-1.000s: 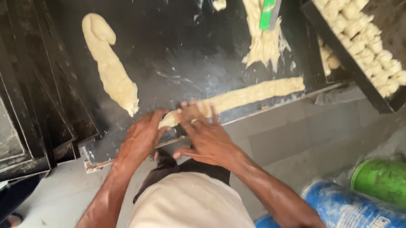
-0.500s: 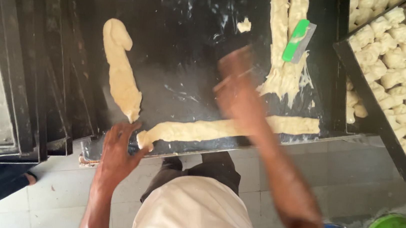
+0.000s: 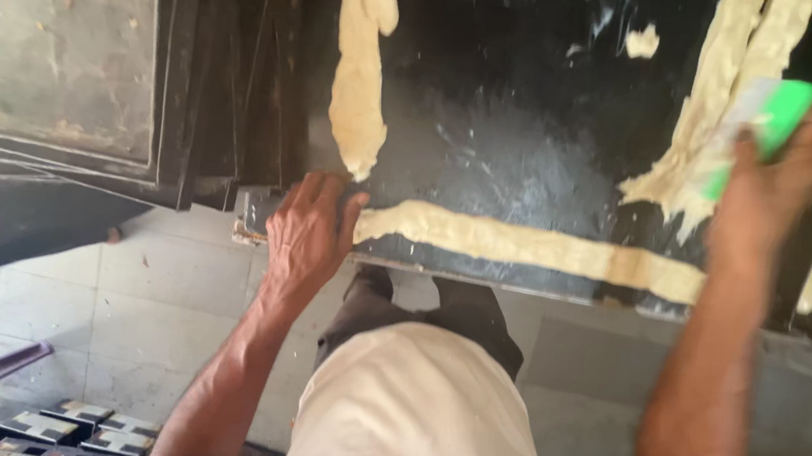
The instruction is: The person shapes portions of dough by hand on a dark table, placing the finished pieces onto metal trays.
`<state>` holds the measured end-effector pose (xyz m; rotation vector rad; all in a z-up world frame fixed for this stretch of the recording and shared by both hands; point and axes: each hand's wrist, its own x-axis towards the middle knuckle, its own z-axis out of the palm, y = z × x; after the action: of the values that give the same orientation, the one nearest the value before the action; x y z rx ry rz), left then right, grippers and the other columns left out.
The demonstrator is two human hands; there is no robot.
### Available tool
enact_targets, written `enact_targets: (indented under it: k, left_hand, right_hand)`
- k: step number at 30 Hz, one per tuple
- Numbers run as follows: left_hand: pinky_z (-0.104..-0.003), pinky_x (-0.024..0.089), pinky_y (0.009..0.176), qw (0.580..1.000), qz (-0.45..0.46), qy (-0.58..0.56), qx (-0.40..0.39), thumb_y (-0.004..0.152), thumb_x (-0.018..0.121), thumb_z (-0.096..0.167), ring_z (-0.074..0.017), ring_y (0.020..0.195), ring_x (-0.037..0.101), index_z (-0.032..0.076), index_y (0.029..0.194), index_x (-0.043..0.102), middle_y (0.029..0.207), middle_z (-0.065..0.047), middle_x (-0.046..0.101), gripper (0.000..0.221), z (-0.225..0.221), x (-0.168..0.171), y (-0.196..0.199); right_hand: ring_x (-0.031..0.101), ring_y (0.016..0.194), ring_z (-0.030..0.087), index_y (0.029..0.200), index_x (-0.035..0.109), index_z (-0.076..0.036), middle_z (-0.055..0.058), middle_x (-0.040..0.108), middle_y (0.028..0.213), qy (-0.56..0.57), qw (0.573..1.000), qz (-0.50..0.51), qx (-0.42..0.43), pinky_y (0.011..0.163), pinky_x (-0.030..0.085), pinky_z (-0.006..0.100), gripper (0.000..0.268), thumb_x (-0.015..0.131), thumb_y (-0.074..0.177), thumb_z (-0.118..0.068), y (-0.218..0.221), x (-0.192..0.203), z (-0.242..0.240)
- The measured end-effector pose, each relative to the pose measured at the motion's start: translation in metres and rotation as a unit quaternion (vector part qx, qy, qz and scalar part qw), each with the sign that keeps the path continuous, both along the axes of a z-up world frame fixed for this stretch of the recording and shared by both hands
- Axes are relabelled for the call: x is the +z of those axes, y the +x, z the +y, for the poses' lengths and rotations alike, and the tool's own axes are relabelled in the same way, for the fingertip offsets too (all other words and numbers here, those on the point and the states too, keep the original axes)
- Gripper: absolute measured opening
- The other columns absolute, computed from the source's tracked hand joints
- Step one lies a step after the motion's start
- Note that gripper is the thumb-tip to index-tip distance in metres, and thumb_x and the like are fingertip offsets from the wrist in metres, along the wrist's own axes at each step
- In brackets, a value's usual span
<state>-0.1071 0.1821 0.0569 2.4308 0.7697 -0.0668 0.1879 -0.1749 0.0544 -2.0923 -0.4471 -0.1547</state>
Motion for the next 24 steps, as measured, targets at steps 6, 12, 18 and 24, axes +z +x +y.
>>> enact_targets:
  k: [6, 12, 18, 24]
  left_hand:
    - [-0.061, 0.029, 0.113, 0.938, -0.224, 0.119, -0.237, 0.082, 0.073, 0.052, -0.0511, 0.138, 0.039, -0.011, 0.143, 0.044, 0.150, -0.036, 0.038, 0.092, -0.031, -0.020, -0.011]
    - [-0.048, 0.049, 0.113, 0.977, -0.184, -0.016, -0.103, 0.100, 0.075, 0.018, -0.0404, 0.135, 0.055, 0.003, 0.153, 0.049, 0.151, -0.014, 0.050, 0.061, 0.022, -0.031, -0.063]
    - [-0.049, 0.053, 0.087, 0.969, -0.198, -0.013, -0.148, 0.079, 0.081, 0.018, -0.0414, 0.106, 0.059, 0.010, 0.133, 0.062, 0.118, -0.020, 0.059, 0.058, 0.016, -0.065, -0.035]
    - [-0.038, 0.059, 0.096, 0.941, -0.305, -0.111, -0.098, 0.102, 0.073, 0.012, -0.0303, 0.119, 0.068, 0.016, 0.141, 0.063, 0.132, -0.008, 0.066, 0.041, 0.029, -0.065, -0.025]
  right_hand:
    - [0.071, 0.097, 0.018, 0.132, 0.052, -0.014, 0.009, 0.070, 0.109, -0.006, 0.964, 0.233, 0.124, 0.082, 0.058, 0.032, 0.034, 0.071, 0.105, -0.022, -0.144, -0.040, 0.168]
    - [0.067, 0.078, 0.044, 0.132, 0.043, -0.009, 0.024, 0.067, 0.094, -0.173, 0.970, 0.109, 0.134, 0.066, 0.051, 0.052, 0.045, 0.062, 0.092, -0.007, -0.217, -0.012, 0.237]
    - [0.067, 0.075, 0.041, 0.130, 0.042, -0.009, 0.022, 0.064, 0.098, -0.162, 0.981, 0.069, 0.076, 0.066, 0.053, 0.052, 0.039, 0.061, 0.096, -0.006, -0.214, -0.022, 0.268]
    - [0.067, 0.076, 0.041, 0.129, 0.043, -0.004, 0.024, 0.064, 0.095, -0.250, 0.968, -0.005, 0.024, 0.067, 0.052, 0.052, 0.044, 0.063, 0.089, -0.004, -0.192, -0.026, 0.211]
